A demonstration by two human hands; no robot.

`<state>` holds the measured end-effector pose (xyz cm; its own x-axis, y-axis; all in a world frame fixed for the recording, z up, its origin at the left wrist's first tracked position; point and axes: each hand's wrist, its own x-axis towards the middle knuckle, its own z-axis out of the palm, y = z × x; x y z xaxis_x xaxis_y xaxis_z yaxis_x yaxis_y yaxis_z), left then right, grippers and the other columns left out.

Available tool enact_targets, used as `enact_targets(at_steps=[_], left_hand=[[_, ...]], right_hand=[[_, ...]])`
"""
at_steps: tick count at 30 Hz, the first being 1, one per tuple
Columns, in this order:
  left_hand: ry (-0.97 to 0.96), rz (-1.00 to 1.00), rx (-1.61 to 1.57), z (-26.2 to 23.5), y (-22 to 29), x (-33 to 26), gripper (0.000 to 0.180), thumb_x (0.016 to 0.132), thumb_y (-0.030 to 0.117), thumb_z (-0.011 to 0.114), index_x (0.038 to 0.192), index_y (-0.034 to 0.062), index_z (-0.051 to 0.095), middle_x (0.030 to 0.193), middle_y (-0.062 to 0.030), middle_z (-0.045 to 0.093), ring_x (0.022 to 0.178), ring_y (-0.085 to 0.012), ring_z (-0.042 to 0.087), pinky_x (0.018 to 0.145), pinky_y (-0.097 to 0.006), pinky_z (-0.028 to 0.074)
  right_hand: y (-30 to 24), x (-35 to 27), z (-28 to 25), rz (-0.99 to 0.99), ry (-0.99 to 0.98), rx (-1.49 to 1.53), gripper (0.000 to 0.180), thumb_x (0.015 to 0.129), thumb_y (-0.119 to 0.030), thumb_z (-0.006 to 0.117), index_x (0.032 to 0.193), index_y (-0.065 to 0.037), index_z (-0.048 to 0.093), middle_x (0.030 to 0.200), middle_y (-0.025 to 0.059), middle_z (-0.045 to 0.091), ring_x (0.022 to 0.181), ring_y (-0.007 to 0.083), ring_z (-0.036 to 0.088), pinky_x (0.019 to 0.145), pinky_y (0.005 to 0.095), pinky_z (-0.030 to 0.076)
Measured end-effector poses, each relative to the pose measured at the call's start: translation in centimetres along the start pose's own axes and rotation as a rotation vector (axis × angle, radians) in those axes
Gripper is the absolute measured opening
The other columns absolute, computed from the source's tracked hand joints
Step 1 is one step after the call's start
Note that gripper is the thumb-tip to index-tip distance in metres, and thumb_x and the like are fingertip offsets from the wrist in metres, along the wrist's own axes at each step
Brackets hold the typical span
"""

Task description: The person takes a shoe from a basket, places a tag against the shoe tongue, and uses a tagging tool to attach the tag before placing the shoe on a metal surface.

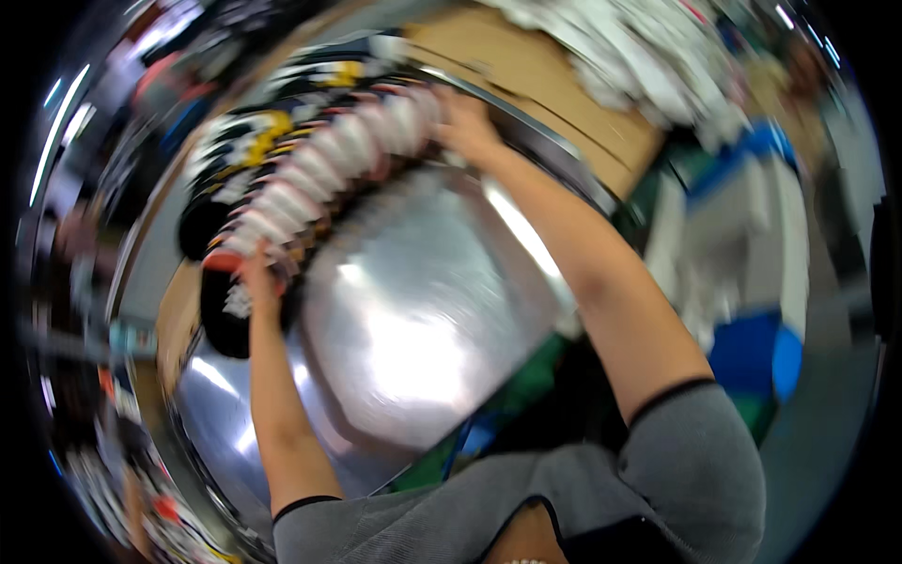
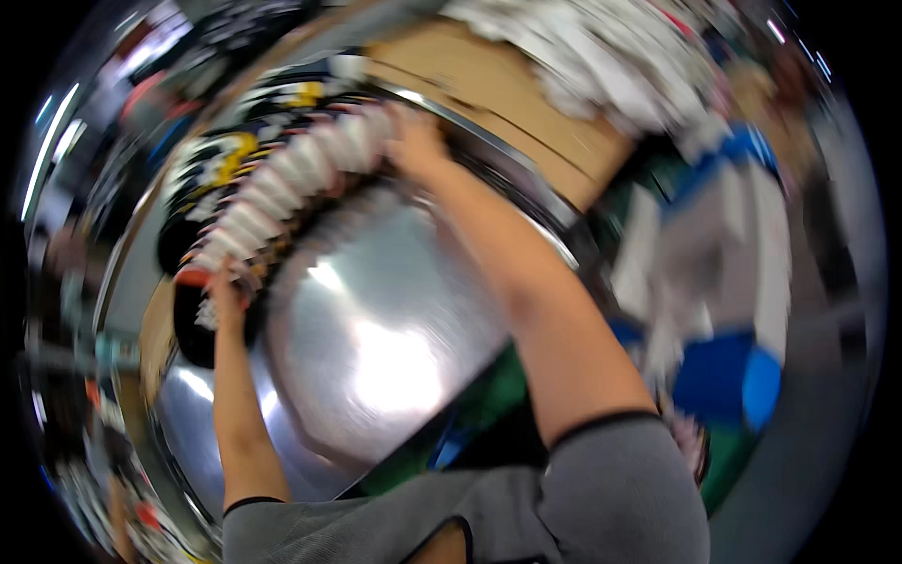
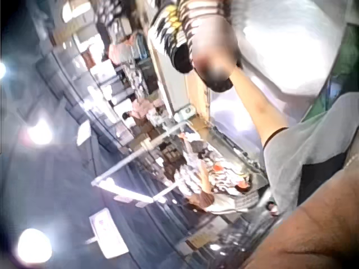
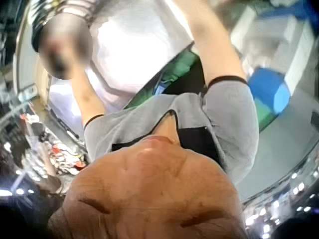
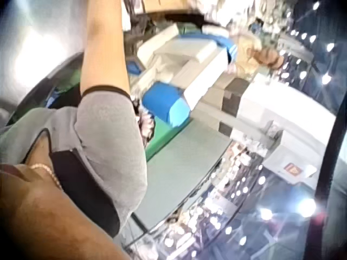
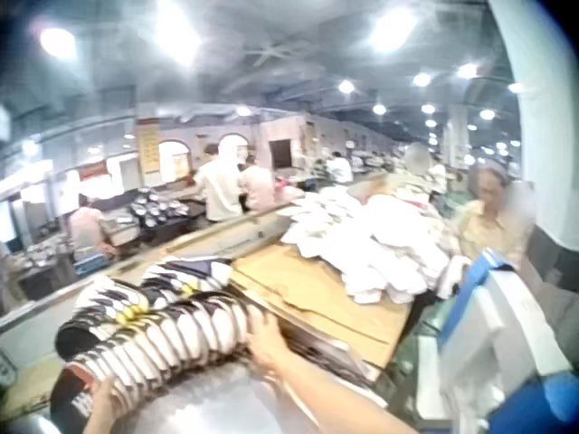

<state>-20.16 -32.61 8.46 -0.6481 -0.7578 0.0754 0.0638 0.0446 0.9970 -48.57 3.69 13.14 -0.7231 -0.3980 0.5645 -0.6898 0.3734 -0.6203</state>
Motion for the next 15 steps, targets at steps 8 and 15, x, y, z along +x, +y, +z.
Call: enact_targets(at_steps=[8, 15], left_hand=[[0.037, 0.179, 0.403, -1.2, -0.2, -3.2, 0.031, 0.087, 0.02, 0.062, 0.109, -0.0008, 0.056, 0.099, -0.0104, 0.061, 0.085, -0.0188, 0.058, 0.074, -0.028, 0.047], [-0.061, 0.785, 0.701, 8.4, 4.8, -17.9, 0.033, 0.089, 0.015, 0.058, 0.114, -0.0071, 0.053, 0.105, -0.0175, 0.061, 0.088, -0.0252, 0.059, 0.078, -0.032, 0.048]], right_hand=[[-9.8, -30.2, -12.8, 0.03, 0.016, 0.338, 0.019, 0.082, -0.008, 0.056, 0.099, -0.001, 0.055, 0.1, 0.0154, 0.054, 0.09, 0.0328, 0.053, 0.075, 0.0397, 0.046], [-9.1, -66.6, -30.8, 1.071, 0.464, -0.046, 0.018, 0.082, -0.005, 0.054, 0.097, -0.004, 0.063, 0.097, 0.0131, 0.061, 0.095, 0.0278, 0.06, 0.081, 0.0357, 0.049]])
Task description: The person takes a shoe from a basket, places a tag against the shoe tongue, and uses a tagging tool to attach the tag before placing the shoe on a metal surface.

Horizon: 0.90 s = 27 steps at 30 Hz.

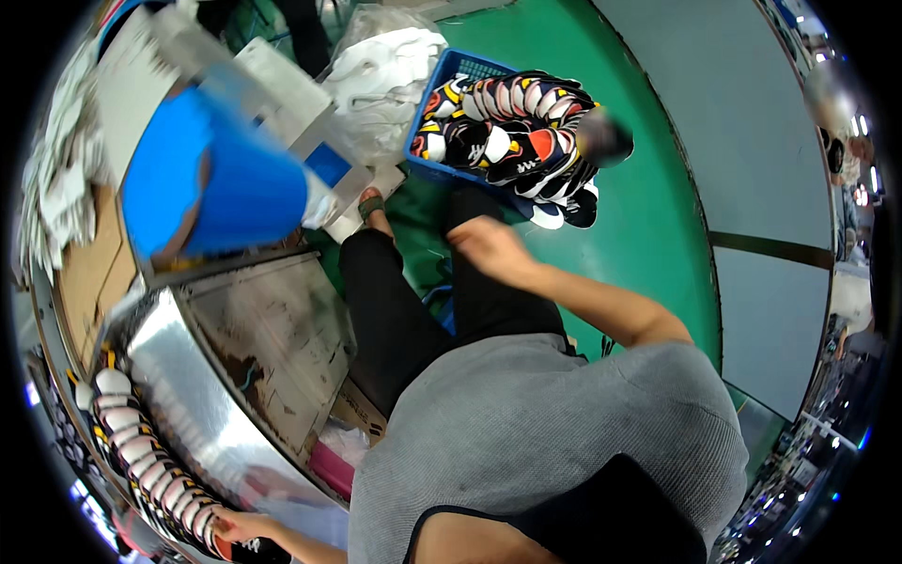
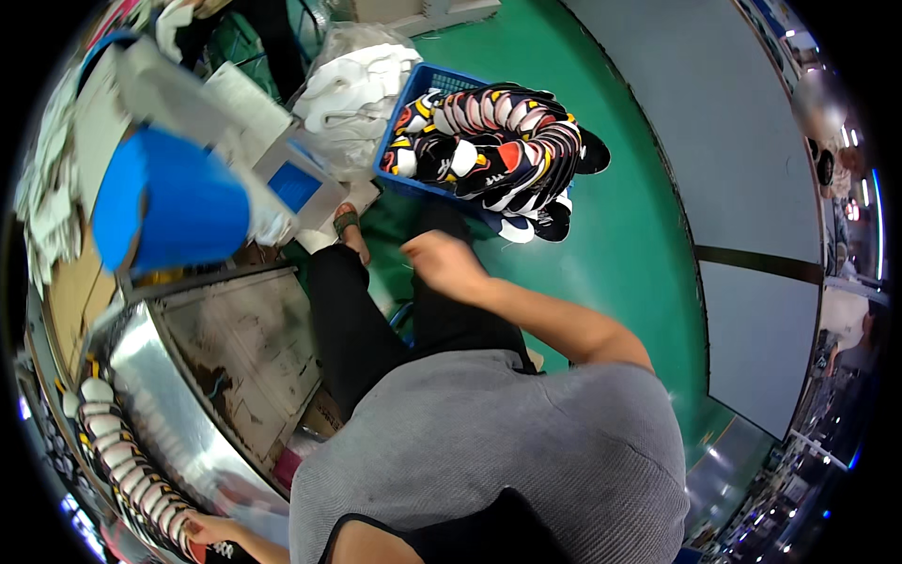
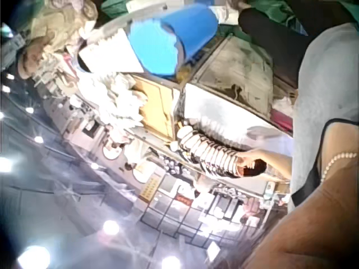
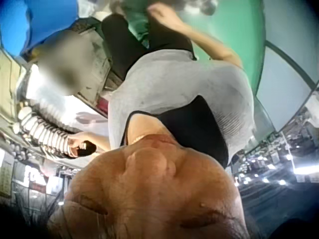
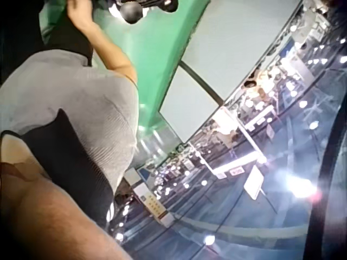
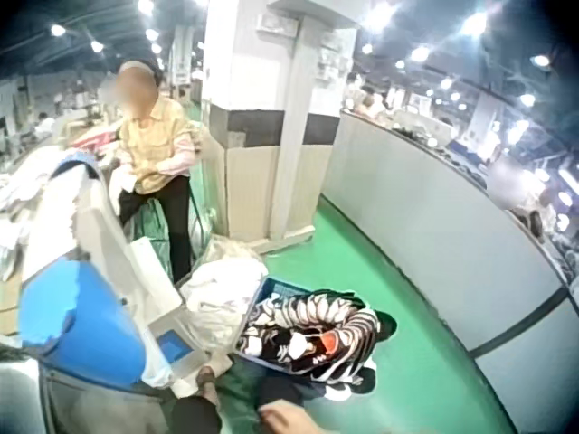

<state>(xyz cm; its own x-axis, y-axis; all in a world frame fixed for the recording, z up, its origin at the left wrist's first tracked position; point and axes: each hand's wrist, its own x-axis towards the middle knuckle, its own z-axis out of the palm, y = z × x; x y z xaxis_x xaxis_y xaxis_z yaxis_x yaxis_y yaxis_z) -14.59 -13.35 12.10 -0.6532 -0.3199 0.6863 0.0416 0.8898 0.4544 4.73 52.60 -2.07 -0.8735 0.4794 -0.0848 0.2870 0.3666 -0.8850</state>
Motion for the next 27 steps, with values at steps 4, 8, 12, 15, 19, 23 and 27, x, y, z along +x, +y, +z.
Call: enact_targets(at_steps=[4, 8, 12, 15, 19, 23, 27], left_hand=[[-0.893, 0.253, -0.199, 5.3, 24.2, -14.4, 0.037, 0.083, 0.009, 0.064, 0.119, 0.0012, 0.054, 0.114, -0.0123, 0.055, 0.101, -0.0235, 0.053, 0.083, -0.034, 0.045], [-1.556, 0.424, -0.401, 17.3, 43.1, -27.5, 0.06, 0.075, 0.013, 0.074, 0.129, 0.0036, 0.05, 0.123, -0.0165, 0.051, 0.094, -0.0236, 0.054, 0.075, -0.03, 0.048], [-1.679, 0.66, -0.469, 35.9, 47.6, -40.6, 0.087, 0.069, 0.029, 0.079, 0.136, -0.0036, 0.034, 0.133, -0.0244, 0.041, 0.123, -0.0382, 0.039, 0.097, -0.04, 0.041], [-1.712, 0.909, -0.268, 43.5, 53.0, -47.5, 0.099, 0.064, 0.039, 0.08, 0.137, -0.005, 0.03, 0.139, -0.0268, 0.035, 0.132, -0.0378, 0.03, 0.11, -0.04, 0.024], [-1.802, 1.115, -0.331, 46.8, 55.4, -55.7, 0.058, 0.076, 0.044, 0.065, 0.118, 0.0051, 0.058, 0.124, -0.0154, 0.056, 0.124, -0.033, 0.044, 0.103, -0.039, 0.036], [-2.332, 0.561, -0.412, 38.2, 64.5, -59.7, 0.037, 0.086, 0.042, 0.057, 0.104, 0.0102, 0.063, 0.093, -0.0144, 0.067, 0.084, -0.0303, 0.064, 0.076, -0.036, 0.048], [-2.392, 0.448, -0.896, 32.1, 67.6, -57.1, 0.062, 0.073, 0.049, 0.07, 0.106, -0.0019, 0.054, 0.099, -0.0206, 0.063, 0.095, -0.0362, 0.06, 0.083, -0.041, 0.047]], right_hand=[[19.3, -2.5, -11.6, 0.476, 0.804, -0.202, 0.044, 0.078, -0.009, 0.064, 0.118, -0.002, 0.049, 0.109, 0.0146, 0.055, 0.094, 0.027, 0.056, 0.085, 0.0372, 0.046], [27.6, 0.0, -18.4, 0.921, 0.997, -0.024, 0.104, 0.07, -0.052, 0.071, 0.139, 0.008, 0.023, 0.141, 0.0293, 0.029, 0.131, 0.04, 0.03, 0.108, 0.0428, 0.027], [32.5, 3.9, -21.7, 0.954, 1.013, 0.081, 0.114, 0.07, -0.063, 0.066, 0.143, 0.006, 0.013, 0.147, 0.028, 0.017, 0.138, 0.0386, 0.017, 0.113, 0.0423, 0.016], [37.4, 3.6, -23.0, 0.908, 1.021, 0.307, 0.115, 0.072, -0.065, 0.063, 0.145, 0.003, 0.006, 0.15, 0.0265, 0.011, 0.14, 0.0362, 0.013, 0.113, 0.0421, 0.014], [36.5, 4.5, -22.7, 0.832, 0.863, 0.509, 0.103, 0.08, -0.062, 0.058, 0.147, -0.004, 0.006, 0.152, 0.0196, 0.012, 0.141, 0.0308, 0.013, 0.113, 0.0414, 0.014], [35.8, 4.2, -22.5, 0.808, 0.882, 0.52, 0.071, 0.089, -0.051, 0.053, 0.141, -0.007, 0.033, 0.141, 0.0128, 0.039, 0.131, 0.0249, 0.034, 0.109, 0.0349, 0.022], [30.1, 5.4, -23.5, 0.76, 0.972, 0.574, 0.067, 0.092, -0.051, 0.048, 0.135, 0.001, 0.04, 0.13, 0.0143, 0.049, 0.115, 0.0223, 0.049, 0.101, 0.0326, 0.036]])
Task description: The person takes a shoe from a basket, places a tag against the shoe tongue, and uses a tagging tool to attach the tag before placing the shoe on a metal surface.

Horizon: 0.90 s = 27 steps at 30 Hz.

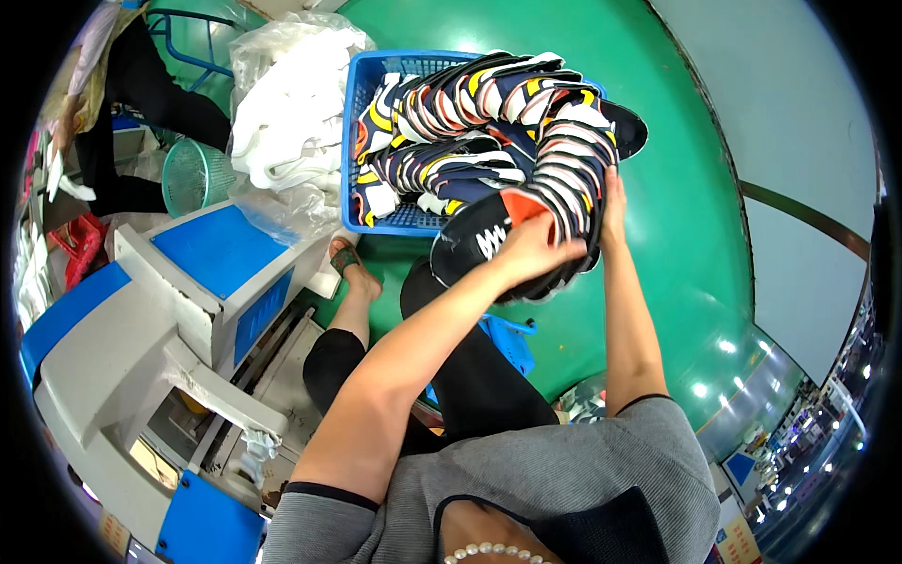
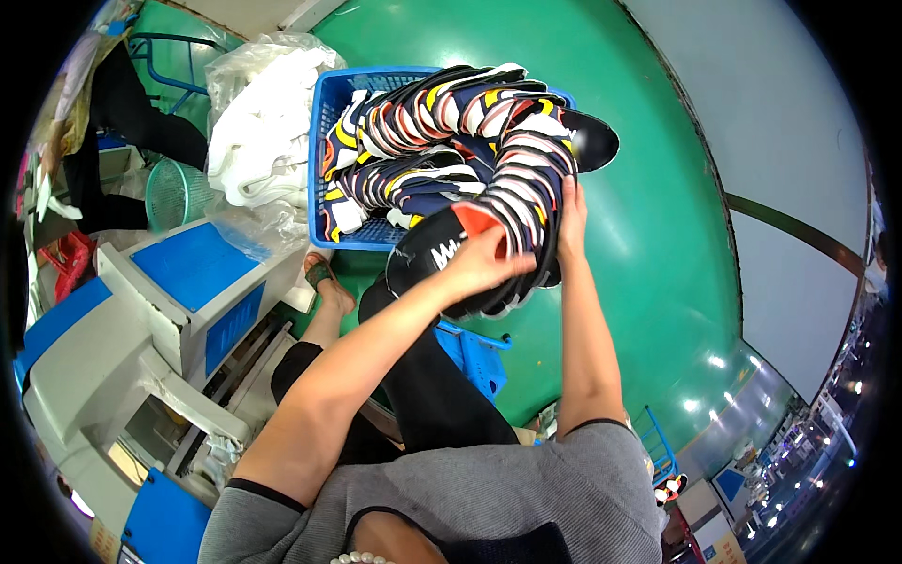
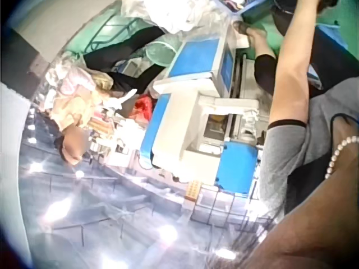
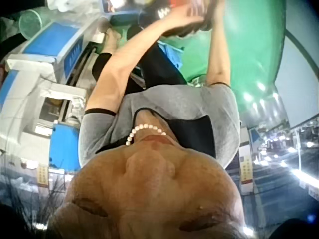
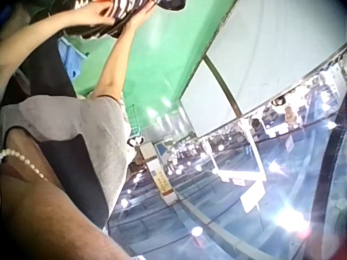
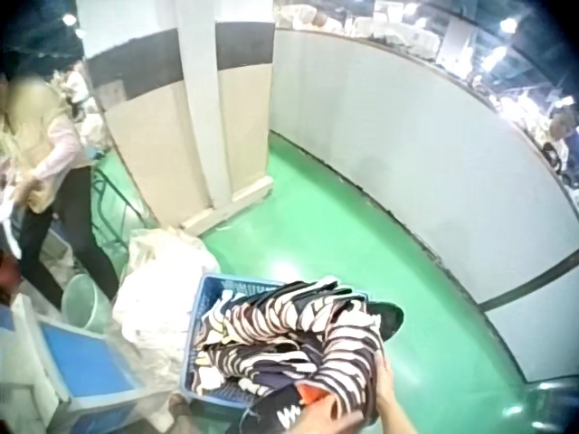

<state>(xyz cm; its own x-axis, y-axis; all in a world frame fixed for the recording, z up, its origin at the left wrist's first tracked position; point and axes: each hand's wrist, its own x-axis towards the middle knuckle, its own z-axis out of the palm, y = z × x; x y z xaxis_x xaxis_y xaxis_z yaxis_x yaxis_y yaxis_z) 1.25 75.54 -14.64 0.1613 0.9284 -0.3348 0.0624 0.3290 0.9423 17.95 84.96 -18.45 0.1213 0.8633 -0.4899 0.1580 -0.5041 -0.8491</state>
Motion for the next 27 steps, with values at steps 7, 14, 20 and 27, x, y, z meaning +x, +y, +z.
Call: enact_targets(at_steps=[7, 14, 20, 27], left_hand=[[0.198, 0.176, 0.376, -1.6, 9.3, -11.1, 0.089, 0.065, 0.039, 0.081, 0.12, -0.0114, 0.032, 0.111, -0.0312, 0.051, 0.103, -0.0449, 0.053, 0.09, -0.044, 0.043], [0.675, 0.142, 0.521, -0.1, 16.6, -25.5, 0.083, 0.07, 0.025, 0.076, 0.122, -0.0115, 0.022, 0.107, -0.0351, 0.05, 0.098, -0.047, 0.053, 0.083, -0.05, 0.043], [0.912, -0.416, -0.263, 2.8, 4.5, -38.6, 0.085, 0.076, 0.032, 0.073, 0.126, -0.0071, 0.017, 0.129, -0.0207, 0.04, 0.119, -0.0253, 0.045, 0.095, -0.033, 0.041], [1.052, -0.222, -0.403, 3.9, -3.6, -39.6, 0.077, 0.074, 0.03, 0.071, 0.12, -0.0086, 0.022, 0.118, -0.0228, 0.047, 0.11, -0.0276, 0.052, 0.092, -0.033, 0.043]], right_hand=[[-11.1, -9.5, 2.3, -0.07, -0.247, 0.393, 0.058, 0.095, -0.049, 0.044, 0.129, -0.003, 0.044, 0.123, 0.0121, 0.053, 0.109, 0.0207, 0.054, 0.095, 0.0341, 0.044], [-17.3, -23.5, 7.6, 0.058, -0.795, 0.341, 0.069, 0.091, -0.059, 0.04, 0.131, -0.003, 0.045, 0.126, 0.0124, 0.054, 0.116, 0.0231, 0.052, 0.1, 0.035, 0.041], [0.6, -37.4, 11.2, 0.622, -1.136, 0.107, 0.066, 0.095, -0.057, 0.021, 0.137, -0.008, 0.04, 0.135, 0.0085, 0.048, 0.123, 0.0263, 0.045, 0.107, 0.0423, 0.033], [1.6, -40.1, 6.6, 0.456, -1.225, -0.287, 0.068, 0.097, -0.055, 0.025, 0.142, -0.004, 0.03, 0.145, 0.0158, 0.033, 0.134, 0.0288, 0.032, 0.11, 0.044, 0.026]])
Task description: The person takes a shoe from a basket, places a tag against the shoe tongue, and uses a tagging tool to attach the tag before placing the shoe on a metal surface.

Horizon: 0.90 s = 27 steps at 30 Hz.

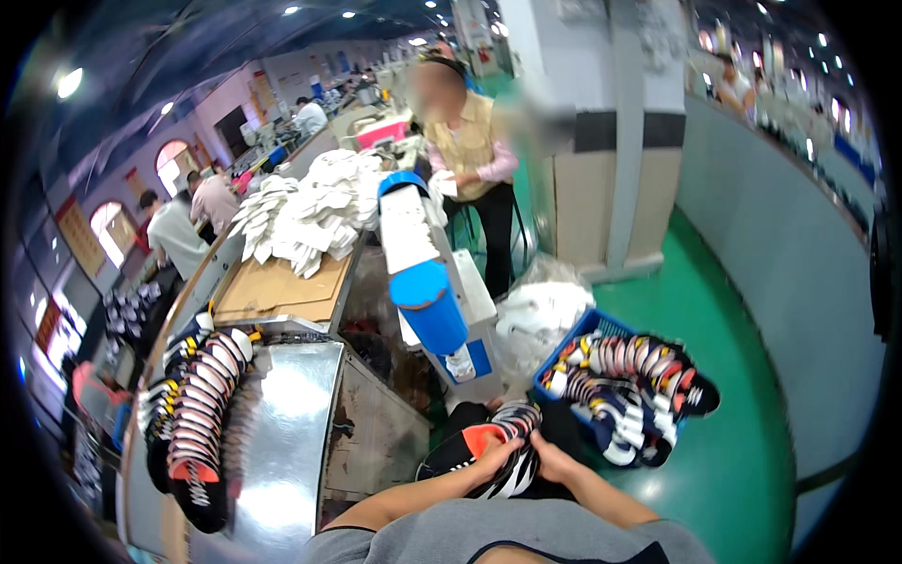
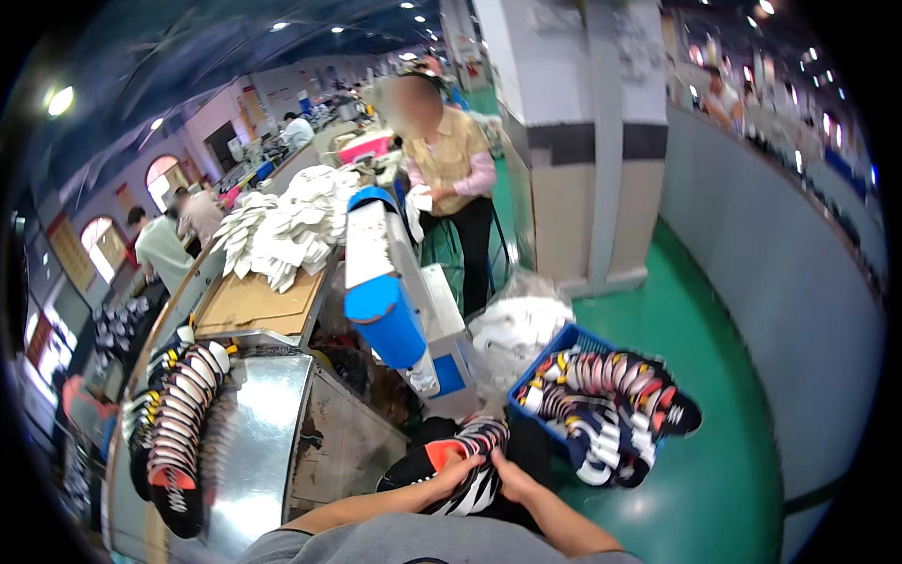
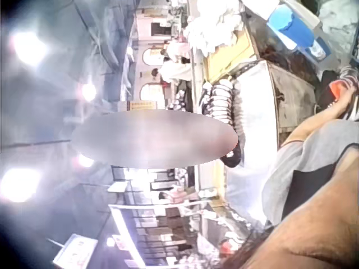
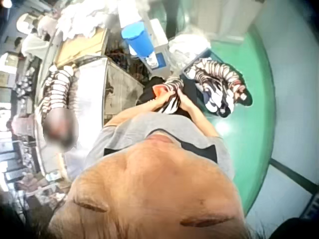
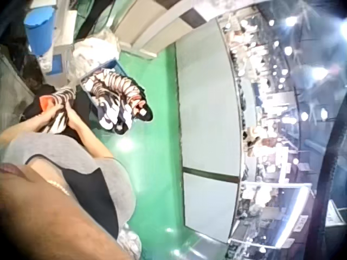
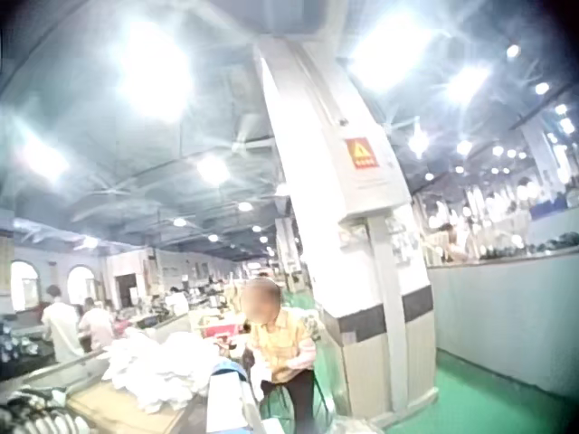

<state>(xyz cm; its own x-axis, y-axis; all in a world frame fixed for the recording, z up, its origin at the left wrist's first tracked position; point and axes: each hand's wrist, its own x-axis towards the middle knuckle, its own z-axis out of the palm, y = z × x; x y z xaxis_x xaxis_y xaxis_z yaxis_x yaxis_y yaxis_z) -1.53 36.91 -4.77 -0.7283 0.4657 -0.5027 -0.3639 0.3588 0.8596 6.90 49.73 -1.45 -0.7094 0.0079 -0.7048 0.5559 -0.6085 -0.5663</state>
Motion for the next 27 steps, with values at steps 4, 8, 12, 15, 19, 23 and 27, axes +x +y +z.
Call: enact_targets(at_steps=[4, 8, 12, 15, 19, 23, 27], left_hand=[[-0.007, -0.023, 0.137, 0.4, -0.4, 1.4, 0.072, 0.072, 0.037, 0.069, 0.114, -0.0063, 0.03, 0.089, -0.0153, 0.056, 0.073, -0.0196, 0.056, 0.061, -0.029, 0.045], [-0.565, -0.252, -0.45, -4.3, 6.4, -4.3, 0.036, 0.083, 0.033, 0.057, 0.101, 0.0019, 0.059, 0.085, -0.012, 0.064, 0.068, -0.0188, 0.062, 0.062, -0.027, 0.051], [-0.433, -0.298, -0.541, -14.2, 9.1, -10.0, 0.056, 0.08, 0.029, 0.054, 0.126, -0.0022, 0.046, 0.107, -0.0184, 0.061, 0.096, -0.0254, 0.063, 0.087, -0.032, 0.048], [-0.177, 0.143, -0.36, -15.3, 12.5, -14.4, 0.074, 0.076, 0.024, 0.061, 0.136, -0.0029, 0.026, 0.124, -0.0193, 0.048, 0.113, -0.0245, 0.052, 0.1, -0.03, 0.037], [-0.192, 0.466, 0.199, -14.3, 11.8, -10.9, 0.098, 0.071, 0.013, 0.074, 0.14, -0.0057, 0.007, 0.139, -0.0188, 0.031, 0.131, -0.0245, 0.031, 0.108, -0.032, 0.025], [-0.768, 0.1, -1.071, -18.6, 8.1, -7.0, 0.049, 0.09, 0.032, 0.058, 0.127, 0.0035, 0.044, 0.111, -0.0123, 0.059, 0.104, -0.0259, 0.058, 0.093, -0.037, 0.044], [-0.207, 0.003, -0.913, -19.7, 6.6, -8.8, 0.046, 0.091, 0.035, 0.053, 0.122, 0.002, 0.05, 0.106, -0.0119, 0.062, 0.091, -0.0254, 0.062, 0.084, -0.037, 0.049]], right_hand=[[-0.9, -0.1, -1.7, -0.774, 0.374, -1.039, 0.063, 0.098, -0.046, 0.033, 0.141, 0.0, 0.03, 0.146, 0.0208, 0.03, 0.137, 0.0316, 0.026, 0.112, 0.038, 0.02], [1.2, 1.9, -3.5, -0.681, 0.198, -0.888, 0.059, 0.1, -0.041, 0.027, 0.139, 0.004, 0.03, 0.146, 0.0197, 0.03, 0.138, 0.0282, 0.025, 0.112, 0.0334, 0.017], [-1.4, 2.2, -3.9, -0.712, 0.155, -1.118, 0.056, 0.097, -0.038, 0.037, 0.135, 0.004, 0.036, 0.135, 0.0227, 0.041, 0.128, 0.0323, 0.037, 0.107, 0.0367, 0.026], [-5.7, 1.8, -0.2, -0.989, 0.351, -1.123, 0.054, 0.094, -0.034, 0.048, 0.132, 0.002, 0.038, 0.119, 0.0244, 0.052, 0.111, 0.0358, 0.051, 0.094, 0.0416, 0.039], [-9.0, -1.6, 12.6, -0.606, -0.203, -0.594, 0.048, 0.095, -0.03, 0.05, 0.135, -0.007, 0.038, 0.108, 0.0092, 0.053, 0.096, 0.0176, 0.053, 0.077, 0.0266, 0.046], [-8.5, 2.0, 14.7, -0.877, 0.009, -0.66, 0.027, 0.093, -0.024, 0.05, 0.108, -0.004, 0.059, 0.09, 0.0045, 0.059, 0.078, 0.0138, 0.053, 0.071, 0.0256, 0.044], [-7.5, 7.4, 11.7, -0.574, 0.001, -0.288, 0.021, 0.089, -0.013, 0.046, 0.095, -0.001, 0.062, 0.089, 0.0043, 0.06, 0.078, 0.0139, 0.054, 0.072, 0.0255, 0.043]])
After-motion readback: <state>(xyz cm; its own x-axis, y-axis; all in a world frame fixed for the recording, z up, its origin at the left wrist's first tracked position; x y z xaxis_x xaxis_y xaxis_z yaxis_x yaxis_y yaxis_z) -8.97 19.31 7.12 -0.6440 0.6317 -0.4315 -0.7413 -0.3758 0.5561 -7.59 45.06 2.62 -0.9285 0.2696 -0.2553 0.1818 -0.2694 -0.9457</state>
